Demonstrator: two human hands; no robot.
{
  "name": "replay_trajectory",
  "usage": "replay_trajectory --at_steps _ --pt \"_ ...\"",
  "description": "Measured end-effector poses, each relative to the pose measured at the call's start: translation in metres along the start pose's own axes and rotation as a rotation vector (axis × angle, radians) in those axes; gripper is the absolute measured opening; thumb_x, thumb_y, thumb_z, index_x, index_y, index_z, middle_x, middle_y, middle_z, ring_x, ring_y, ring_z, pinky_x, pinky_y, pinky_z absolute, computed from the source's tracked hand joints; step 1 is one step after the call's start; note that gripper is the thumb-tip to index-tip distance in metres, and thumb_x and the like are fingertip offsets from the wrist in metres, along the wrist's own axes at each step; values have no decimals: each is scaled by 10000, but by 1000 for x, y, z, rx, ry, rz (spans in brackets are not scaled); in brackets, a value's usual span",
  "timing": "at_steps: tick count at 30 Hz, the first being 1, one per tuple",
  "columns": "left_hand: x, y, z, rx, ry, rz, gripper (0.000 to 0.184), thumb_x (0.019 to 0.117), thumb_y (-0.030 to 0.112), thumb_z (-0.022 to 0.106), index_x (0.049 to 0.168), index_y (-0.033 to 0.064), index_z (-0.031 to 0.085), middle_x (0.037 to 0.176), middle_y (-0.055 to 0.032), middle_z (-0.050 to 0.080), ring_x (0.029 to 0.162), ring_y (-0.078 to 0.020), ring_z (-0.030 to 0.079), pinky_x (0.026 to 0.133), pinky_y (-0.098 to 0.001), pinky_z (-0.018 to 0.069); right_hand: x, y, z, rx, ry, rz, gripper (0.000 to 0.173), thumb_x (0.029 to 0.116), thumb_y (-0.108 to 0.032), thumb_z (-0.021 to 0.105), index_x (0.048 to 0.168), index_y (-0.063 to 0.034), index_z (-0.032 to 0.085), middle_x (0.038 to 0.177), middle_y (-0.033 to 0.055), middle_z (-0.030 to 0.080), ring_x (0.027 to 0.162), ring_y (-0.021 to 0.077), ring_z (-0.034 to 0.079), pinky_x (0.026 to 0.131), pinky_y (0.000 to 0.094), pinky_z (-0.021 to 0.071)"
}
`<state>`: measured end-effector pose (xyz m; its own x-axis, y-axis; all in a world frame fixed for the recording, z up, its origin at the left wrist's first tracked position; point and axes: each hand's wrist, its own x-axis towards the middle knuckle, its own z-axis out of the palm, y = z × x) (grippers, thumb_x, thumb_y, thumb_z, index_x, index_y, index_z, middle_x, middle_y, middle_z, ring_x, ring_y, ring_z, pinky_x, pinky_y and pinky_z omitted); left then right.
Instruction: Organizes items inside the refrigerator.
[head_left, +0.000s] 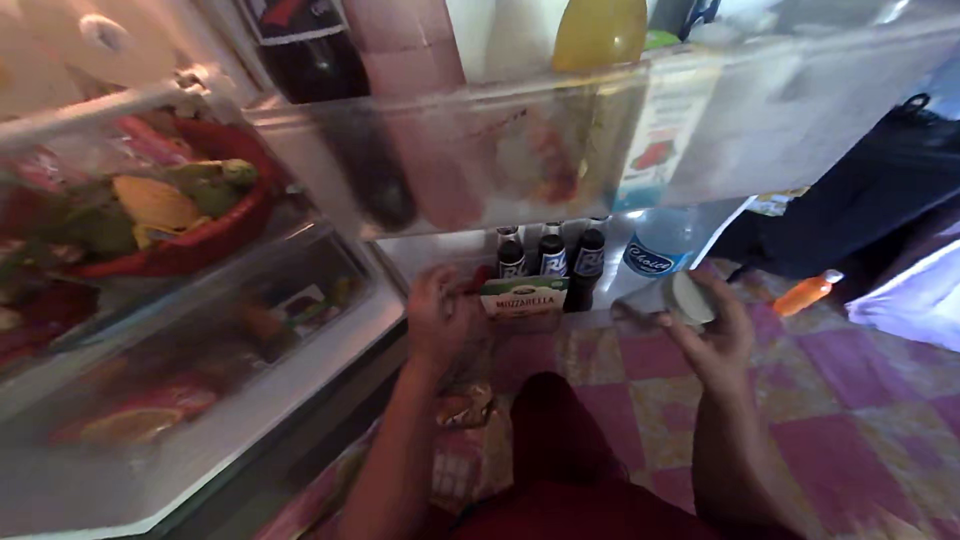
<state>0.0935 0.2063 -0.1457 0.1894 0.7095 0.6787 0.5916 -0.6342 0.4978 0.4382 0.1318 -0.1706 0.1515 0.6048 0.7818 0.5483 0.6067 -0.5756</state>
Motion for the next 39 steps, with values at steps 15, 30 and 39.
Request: replay_trajectory --at_steps 15,30,39 --pt "9 -27 11 303 -144 -54 219 990 39 580 1106 -92 711 1070 -312 697 1037 -531 656 909 -705 472 7 6 59 -344 66 -5 502 865 -239 797 1216 82 635 1262 341 611 1143 459 633 942 541 537" --pt "49 -38 50 -238 -290 -208 483 1099 293 360 1338 -57 592 1234 -245 665 1157 -302 650 1030 -509 487 29 12 73 -332 11 178 549 861 -216 814 1273 89 617 1312 355 576 1204 498 585 963 575 518" --pt "84 -23 43 -140 -326 -86 381 1003 248 641 1141 -107 637 1052 -236 695 975 -292 687 907 -484 544 32 25 72 -59 -56 173 540 878 -185 788 1300 91 593 1362 328 552 1216 386 610 954 466 566"
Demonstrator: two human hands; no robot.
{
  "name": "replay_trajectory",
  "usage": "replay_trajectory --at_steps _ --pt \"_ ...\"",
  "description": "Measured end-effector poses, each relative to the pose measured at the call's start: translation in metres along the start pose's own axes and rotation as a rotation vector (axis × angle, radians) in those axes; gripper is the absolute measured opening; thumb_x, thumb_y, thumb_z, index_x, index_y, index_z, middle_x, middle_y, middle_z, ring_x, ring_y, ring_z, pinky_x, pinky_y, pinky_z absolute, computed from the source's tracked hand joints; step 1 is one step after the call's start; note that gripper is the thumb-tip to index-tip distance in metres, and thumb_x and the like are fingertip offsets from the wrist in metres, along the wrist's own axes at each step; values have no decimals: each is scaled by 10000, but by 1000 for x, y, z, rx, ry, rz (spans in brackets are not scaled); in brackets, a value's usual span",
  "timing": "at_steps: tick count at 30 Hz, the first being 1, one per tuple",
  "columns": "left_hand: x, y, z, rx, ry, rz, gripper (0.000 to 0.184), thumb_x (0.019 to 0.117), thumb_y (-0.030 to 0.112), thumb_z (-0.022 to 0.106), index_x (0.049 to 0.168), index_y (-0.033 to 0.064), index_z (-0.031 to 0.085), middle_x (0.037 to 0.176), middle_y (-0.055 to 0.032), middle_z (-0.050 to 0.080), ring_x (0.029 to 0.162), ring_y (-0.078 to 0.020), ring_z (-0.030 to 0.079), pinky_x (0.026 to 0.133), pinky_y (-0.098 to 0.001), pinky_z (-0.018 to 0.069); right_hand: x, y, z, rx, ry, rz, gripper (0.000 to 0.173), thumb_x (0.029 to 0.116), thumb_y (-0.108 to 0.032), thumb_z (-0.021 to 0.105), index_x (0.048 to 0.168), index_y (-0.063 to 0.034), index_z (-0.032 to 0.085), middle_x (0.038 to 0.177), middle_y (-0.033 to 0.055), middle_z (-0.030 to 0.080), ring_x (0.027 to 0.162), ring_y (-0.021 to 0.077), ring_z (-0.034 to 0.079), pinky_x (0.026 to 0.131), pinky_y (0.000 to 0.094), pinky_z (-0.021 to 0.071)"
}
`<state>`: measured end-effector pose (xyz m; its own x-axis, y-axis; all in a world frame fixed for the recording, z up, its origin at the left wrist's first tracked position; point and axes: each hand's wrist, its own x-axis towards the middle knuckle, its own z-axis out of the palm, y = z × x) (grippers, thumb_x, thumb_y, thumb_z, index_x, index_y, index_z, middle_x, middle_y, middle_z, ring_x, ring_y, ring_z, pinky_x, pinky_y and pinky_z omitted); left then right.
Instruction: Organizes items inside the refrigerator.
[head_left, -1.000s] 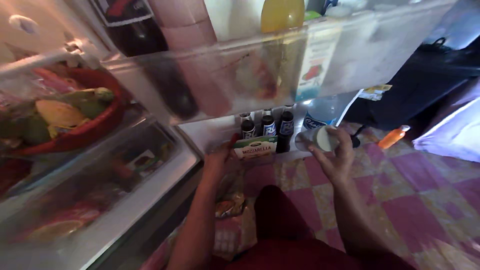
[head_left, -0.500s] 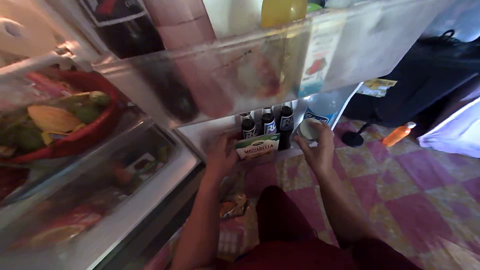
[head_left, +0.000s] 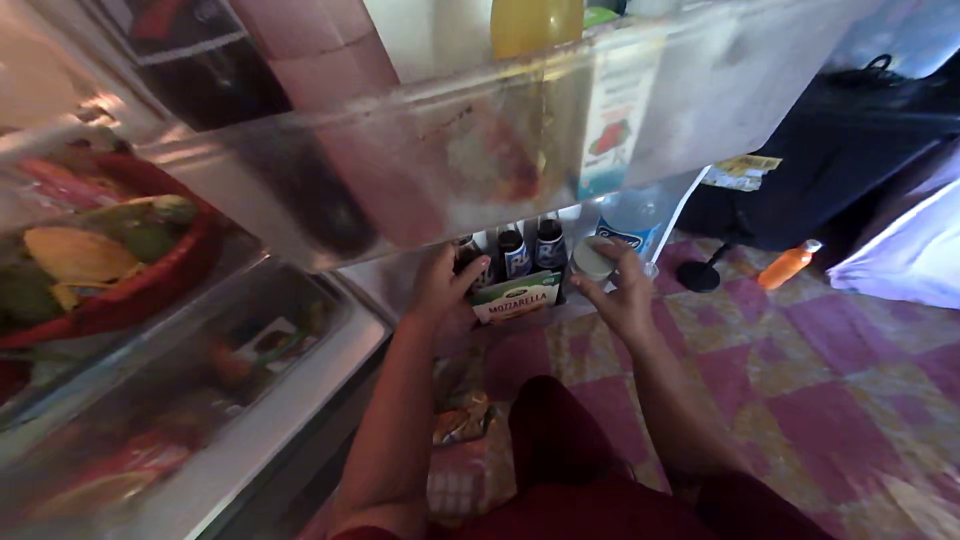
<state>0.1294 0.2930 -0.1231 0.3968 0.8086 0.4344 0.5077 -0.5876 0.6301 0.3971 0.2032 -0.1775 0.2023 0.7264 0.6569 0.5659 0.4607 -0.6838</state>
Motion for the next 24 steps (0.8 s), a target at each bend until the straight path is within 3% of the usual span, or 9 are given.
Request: replay_trajectory --at_steps 4,9,13,16,21,24 --pt "-9 1 -11 27 -7 -118 418 1027 274 609 1219 -97 609 1091 -243 689 1020 -322 677 944 -538 520 3 -1 9 97 -67 24 496 899 -187 761 1280 81 591 1339 286 567 1184 314 624 914 422 582" --pt "-8 11 -13 16 -52 -206 377 1043 284 592 1191 -61 617 994 -198 686 860 -274 675 805 -510 554 0 -1 3 39 -70 -86 500 874 -209 789 1254 71 623 1293 284 594 1180 311 623 950 406 561" --pt "-13 11 -7 29 -15 -208 389 1042 293 595 1182 -69 614 1040 -223 680 945 -321 671 866 -548 528 -9 2 5 -134 48 -213 463 880 -224 786 1208 70 646 1280 328 591 1176 380 625 973 435 542" --pt "-18 9 -4 14 9 -211 421 1048 315 580 1228 -66 594 1092 -231 677 1001 -328 670 902 -543 526 -22 10 22 -226 102 -242 452 894 -228 784 1217 44 623 1291 342 576 1137 402 652 901 437 584" --pt "-17 7 -1 -28 66 -167 402 1030 302 603 1233 -44 615 1096 -201 690 1016 -260 675 923 -476 534 -32 14 38 -392 143 -41 508 887 -266 785 1244 68 648 1294 352 604 966 475 706 736 561 594" --pt "-21 3 4 -17 121 -121 396 1035 266 588 1232 -77 614 1079 -232 685 986 -284 675 903 -470 534 -30 12 41 -508 136 -12 523 908 -320 757 1259 55 660 1295 347 610 1002 519 677 777 641 534"
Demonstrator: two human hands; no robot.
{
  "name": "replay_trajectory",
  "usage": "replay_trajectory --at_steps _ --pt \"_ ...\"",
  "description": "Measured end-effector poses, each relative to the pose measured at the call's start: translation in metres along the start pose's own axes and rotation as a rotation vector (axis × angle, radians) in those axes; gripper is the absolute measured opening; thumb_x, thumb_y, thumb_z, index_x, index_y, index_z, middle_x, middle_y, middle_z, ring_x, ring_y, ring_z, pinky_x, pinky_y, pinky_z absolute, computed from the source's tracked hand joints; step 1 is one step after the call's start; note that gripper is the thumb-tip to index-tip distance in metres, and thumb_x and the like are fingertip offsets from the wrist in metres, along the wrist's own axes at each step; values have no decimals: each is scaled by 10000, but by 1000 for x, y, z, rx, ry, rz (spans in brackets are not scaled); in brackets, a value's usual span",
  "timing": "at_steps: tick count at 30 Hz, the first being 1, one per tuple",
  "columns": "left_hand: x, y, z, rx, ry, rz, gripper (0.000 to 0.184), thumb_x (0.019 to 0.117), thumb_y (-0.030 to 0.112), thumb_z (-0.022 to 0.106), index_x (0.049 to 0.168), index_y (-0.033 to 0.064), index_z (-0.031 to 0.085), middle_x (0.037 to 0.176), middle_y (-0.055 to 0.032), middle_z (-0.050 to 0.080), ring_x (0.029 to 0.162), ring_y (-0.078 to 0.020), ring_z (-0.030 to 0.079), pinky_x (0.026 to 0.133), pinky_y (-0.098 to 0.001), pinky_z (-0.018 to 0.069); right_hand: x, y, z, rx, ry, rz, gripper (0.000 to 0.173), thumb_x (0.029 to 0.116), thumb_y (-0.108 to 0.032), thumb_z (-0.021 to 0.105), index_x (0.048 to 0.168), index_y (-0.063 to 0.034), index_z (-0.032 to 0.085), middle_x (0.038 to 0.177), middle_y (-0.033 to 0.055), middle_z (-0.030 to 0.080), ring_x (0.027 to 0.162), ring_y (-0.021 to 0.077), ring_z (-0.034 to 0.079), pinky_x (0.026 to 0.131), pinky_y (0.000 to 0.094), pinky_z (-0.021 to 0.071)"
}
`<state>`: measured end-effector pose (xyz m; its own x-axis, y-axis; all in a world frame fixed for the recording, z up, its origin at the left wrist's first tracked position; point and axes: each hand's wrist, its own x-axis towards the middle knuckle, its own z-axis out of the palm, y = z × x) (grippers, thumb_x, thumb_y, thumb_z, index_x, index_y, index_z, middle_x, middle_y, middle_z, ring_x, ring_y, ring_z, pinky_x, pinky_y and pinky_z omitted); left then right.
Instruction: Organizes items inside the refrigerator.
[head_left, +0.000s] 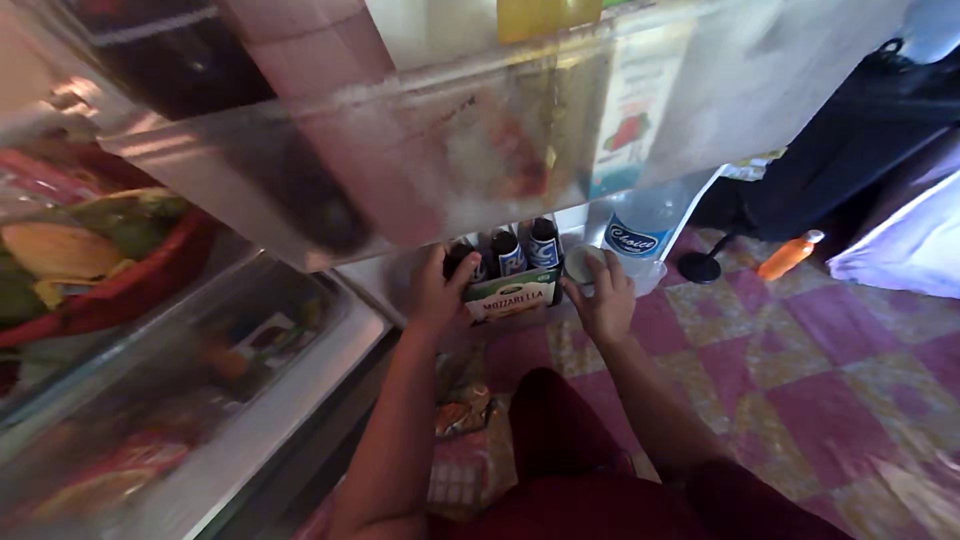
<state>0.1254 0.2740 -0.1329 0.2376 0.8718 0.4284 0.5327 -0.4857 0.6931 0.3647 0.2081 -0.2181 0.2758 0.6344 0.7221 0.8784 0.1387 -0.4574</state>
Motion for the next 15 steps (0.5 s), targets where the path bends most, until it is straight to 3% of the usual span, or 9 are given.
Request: replay_trajectory --at_steps 4,6,11,15 --pt "-22 -3 2 55 57 -28 448 1112 221 336 1365 -85 545 1219 -291 643 1123 -380 643 987 -542 494 1 -1 2 -171 72 -40 500 932 -402 712 1260 -26 698 1293 273 645 1083 515 628 779 631 499" --pt "-35 -14 7 125 113 30 438 1091 195 348 1300 -109 584 1121 -294 672 1012 -400 674 890 -559 528 0 0 3 -231 107 -54 491 932 -425 704 1249 -50 711 1276 256 656 1069 503 626 767 621 481" --pt "-50 -51 15 277 86 203 527 1028 267 435 1411 -84 524 1311 -281 629 1247 -458 585 1046 -653 412 6 4 1 -275 49 -66 440 955 -426 676 1202 -67 731 1270 281 612 1108 505 589 843 665 442" --pt "-43 -52 17 284 113 200 433 1064 198 396 1341 -77 582 1264 -278 647 1195 -447 617 1003 -633 449 5 10 6 -282 -43 -72 419 1024 -386 565 1246 -67 720 1399 293 553 1176 521 566 895 688 414"
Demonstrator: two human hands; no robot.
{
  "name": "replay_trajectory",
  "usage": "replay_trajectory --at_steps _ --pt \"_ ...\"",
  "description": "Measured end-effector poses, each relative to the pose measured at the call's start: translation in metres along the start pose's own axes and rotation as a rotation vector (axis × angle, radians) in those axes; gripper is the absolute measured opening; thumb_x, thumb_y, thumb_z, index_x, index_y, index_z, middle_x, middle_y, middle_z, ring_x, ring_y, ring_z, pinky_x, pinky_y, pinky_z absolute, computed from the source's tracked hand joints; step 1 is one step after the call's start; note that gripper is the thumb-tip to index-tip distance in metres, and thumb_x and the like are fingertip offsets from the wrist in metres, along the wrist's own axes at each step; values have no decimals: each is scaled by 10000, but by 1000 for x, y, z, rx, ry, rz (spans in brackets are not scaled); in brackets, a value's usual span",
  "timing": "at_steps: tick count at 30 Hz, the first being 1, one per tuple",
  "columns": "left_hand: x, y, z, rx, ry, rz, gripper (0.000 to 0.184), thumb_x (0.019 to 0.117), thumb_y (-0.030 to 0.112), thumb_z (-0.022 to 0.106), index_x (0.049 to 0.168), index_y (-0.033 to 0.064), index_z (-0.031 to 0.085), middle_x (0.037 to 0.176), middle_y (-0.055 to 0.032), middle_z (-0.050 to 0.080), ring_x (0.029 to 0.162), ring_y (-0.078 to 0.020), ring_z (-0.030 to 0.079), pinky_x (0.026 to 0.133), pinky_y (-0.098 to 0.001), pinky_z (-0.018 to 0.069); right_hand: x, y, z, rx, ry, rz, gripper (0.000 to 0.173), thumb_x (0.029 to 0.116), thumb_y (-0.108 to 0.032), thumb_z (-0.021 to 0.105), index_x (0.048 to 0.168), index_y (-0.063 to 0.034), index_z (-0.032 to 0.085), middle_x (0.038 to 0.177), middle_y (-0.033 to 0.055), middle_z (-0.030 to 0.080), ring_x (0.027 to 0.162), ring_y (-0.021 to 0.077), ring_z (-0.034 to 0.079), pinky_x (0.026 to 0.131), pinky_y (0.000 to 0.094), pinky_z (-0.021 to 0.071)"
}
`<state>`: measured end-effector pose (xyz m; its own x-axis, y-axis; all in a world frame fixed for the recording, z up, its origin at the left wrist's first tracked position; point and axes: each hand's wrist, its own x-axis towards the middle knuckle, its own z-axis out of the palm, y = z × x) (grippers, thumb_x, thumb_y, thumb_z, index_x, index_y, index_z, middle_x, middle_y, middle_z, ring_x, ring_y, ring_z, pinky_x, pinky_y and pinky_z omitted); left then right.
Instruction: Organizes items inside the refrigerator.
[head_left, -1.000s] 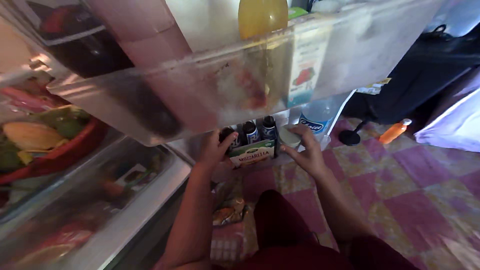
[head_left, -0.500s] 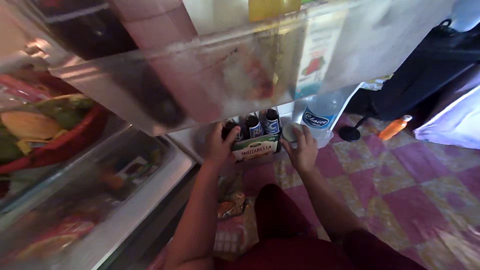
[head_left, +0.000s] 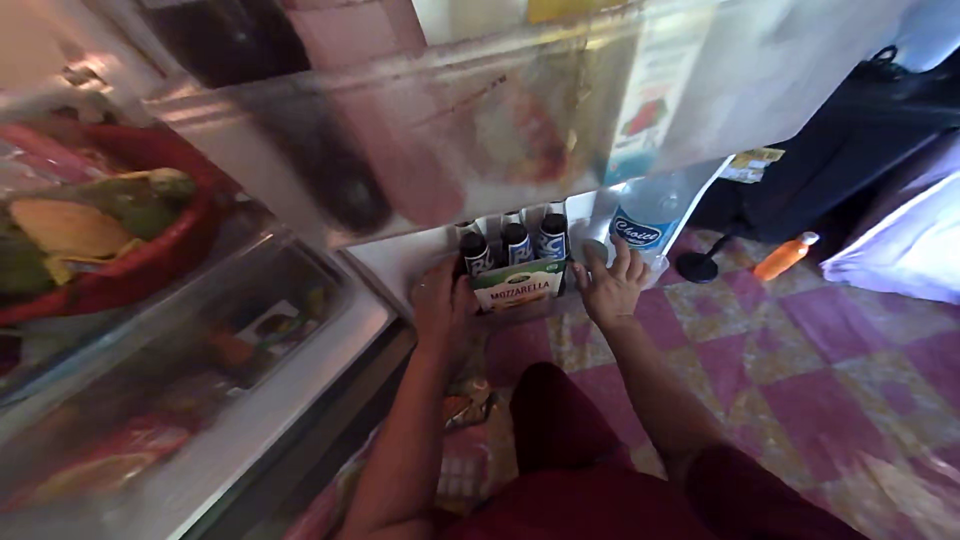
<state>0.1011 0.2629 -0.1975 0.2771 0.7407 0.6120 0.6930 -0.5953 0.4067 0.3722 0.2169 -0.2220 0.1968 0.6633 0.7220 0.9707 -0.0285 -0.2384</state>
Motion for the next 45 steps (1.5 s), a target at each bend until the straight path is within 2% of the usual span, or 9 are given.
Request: replay_trajectory --at_steps 8,12,16,23,26,30,35,40,45 --pt "6 6 1 28 -4 -167 447 1073 180 396 1392 -115 496 1248 -346 616 1198 -528 579 1026 -685 396 -3 -1 -28 167 -221 17 538 1022 -400 545 1365 11 605 1491 342 442 1302 585 462 993 733 366" --pt "-5 2 -15 -222 6 -128 529 1073 227 372 1455 -139 384 1359 -325 557 1288 -410 550 1105 -504 431 -20 -4 -40 330 -63 25 547 1032 -386 488 1312 72 595 1413 381 471 1276 549 488 1044 662 390" --pt "-93 -28 -31 -3 156 -4 408 1072 223 451 1304 -98 551 1328 -319 566 1274 -413 549 1107 -497 423 -43 4 -48 466 51 -61 480 1055 -311 480 1245 121 572 1361 366 498 1291 444 498 1082 517 419" --pt "-227 -76 12 202 -855 -691 757 959 231 696 1613 161 321 1674 -171 252 1516 -454 250 1128 -728 255 -70 -5 -58 477 -7 -249 249 999 -130 532 990 74 673 944 252 714 875 361 701 811 484 564" --pt "-244 -77 44 339 -969 -688 826 917 281 739 1613 166 310 1636 -182 327 1439 -446 393 1074 -648 406 -85 -28 -55 504 -92 -299 213 982 -137 557 979 28 692 867 172 725 794 273 717 780 411 604" --pt "-231 -77 56 368 -1015 -792 668 956 208 682 1549 73 406 1602 -214 364 1451 -466 356 1126 -687 308 -101 -55 -49 537 -186 -439 185 959 -135 575 967 -16 716 846 132 737 775 250 724 773 382 599" --pt "-214 -74 11 -516 -501 -979 580 924 138 750 1399 -85 504 1309 -278 605 1199 -328 611 1039 -463 495 -105 -82 -47 742 -493 -437 249 919 -130 662 1060 66 722 978 213 746 904 342 740 860 476 599" --pt "-141 0 -78 -943 -356 -516 536 640 -64 816 1140 -66 622 971 53 718 897 55 660 844 -172 558 -76 -130 -61 1195 -986 -250 952 811 -208 850 1522 113 305 1478 302 478 1347 274 536 1126 363 446" --pt "-75 4 -64 -938 247 -93 556 947 505 653 1155 -9 681 1157 13 706 1094 -20 642 973 -278 544 -7 -149 -66 1188 -360 -421 396 909 -118 712 1219 82 568 1227 209 656 1131 160 656 952 313 560"
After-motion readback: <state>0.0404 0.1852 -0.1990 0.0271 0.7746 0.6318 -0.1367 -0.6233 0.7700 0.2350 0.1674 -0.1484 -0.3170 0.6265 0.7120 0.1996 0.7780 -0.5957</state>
